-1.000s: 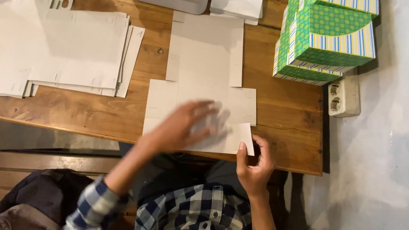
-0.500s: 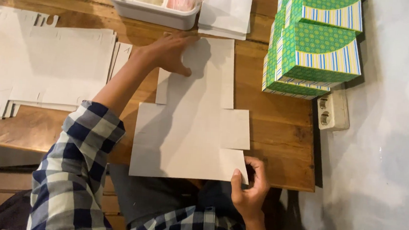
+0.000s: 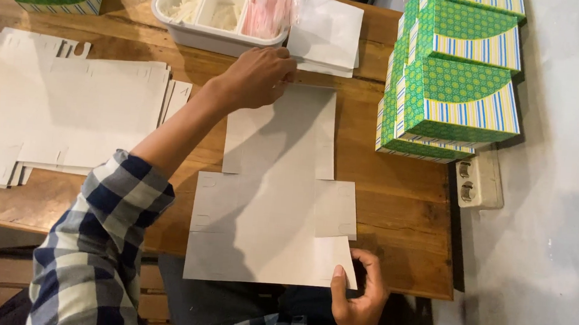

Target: The person folds and assembles flat cardboard pieces into small decorative boxes using patterned paper. They fold flaps, align edges, and stack completed boxes on the table.

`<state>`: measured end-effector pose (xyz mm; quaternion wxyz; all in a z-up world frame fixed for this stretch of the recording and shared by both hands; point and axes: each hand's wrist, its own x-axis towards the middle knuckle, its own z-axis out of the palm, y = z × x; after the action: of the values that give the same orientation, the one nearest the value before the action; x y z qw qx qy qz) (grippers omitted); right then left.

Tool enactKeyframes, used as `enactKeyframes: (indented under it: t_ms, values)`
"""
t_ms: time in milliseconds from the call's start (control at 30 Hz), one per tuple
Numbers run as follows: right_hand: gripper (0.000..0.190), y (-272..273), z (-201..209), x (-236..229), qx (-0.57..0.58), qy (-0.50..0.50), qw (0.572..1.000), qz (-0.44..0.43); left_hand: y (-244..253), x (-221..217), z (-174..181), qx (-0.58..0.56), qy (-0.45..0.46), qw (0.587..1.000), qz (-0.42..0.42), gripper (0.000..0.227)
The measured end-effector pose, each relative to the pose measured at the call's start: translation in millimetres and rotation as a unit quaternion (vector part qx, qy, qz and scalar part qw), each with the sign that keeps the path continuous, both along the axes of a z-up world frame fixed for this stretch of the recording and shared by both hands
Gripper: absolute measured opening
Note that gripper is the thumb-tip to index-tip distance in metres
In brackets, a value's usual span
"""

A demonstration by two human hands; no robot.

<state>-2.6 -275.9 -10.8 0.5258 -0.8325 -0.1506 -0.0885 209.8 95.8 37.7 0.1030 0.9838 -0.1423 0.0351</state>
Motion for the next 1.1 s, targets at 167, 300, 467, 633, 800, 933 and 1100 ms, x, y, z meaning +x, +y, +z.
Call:
enactKeyframes:
  t_ms: [167,300,467,633,800,933,1100]
  values:
    - [0.027,9.7,5.5,11.0,-0.038,-0.019,0.999,-0.003,-15.9,6.0,17.5,-0.025,-0.147,0.989,-0.011,0.014]
    - [0.03,25.6,11.7,22.1,-0.063,-0.037,0.997,0.002,-31.6,13.2,16.2,0.004,-0.282,0.96,0.001,0.019]
    - [0.028,30.4,6.3,24.7,-0.099,-0.005,0.995,-0.03,-100.3,-73.9,-11.7,0.069,-0.231,0.97,0.042,0.056]
    - [0.024,34.6,9.1,23.2,-0.086,-0.027,0.995,-0.052,-147.0,-210.0,-36.0,-0.043,-0.008,0.999,-0.012,0.04]
    - [0.027,38.1,8.6,19.6,-0.039,-0.019,0.999,-0.016,-164.2,-251.4,-51.1,-0.104,-0.119,0.987,0.027,0.044]
    - [0.041,36.8,12.1,16.7,-0.053,-0.094,0.992,0.07,-166.8,-253.9,-55.1,-0.114,-0.127,0.985,0.028,0.047]
    - [0.043,54.2,36.2,2.5,-0.066,-0.13,0.983,0.111,-163.1,-252.3,-64.9,-0.124,-0.134,0.983,0.02,0.053]
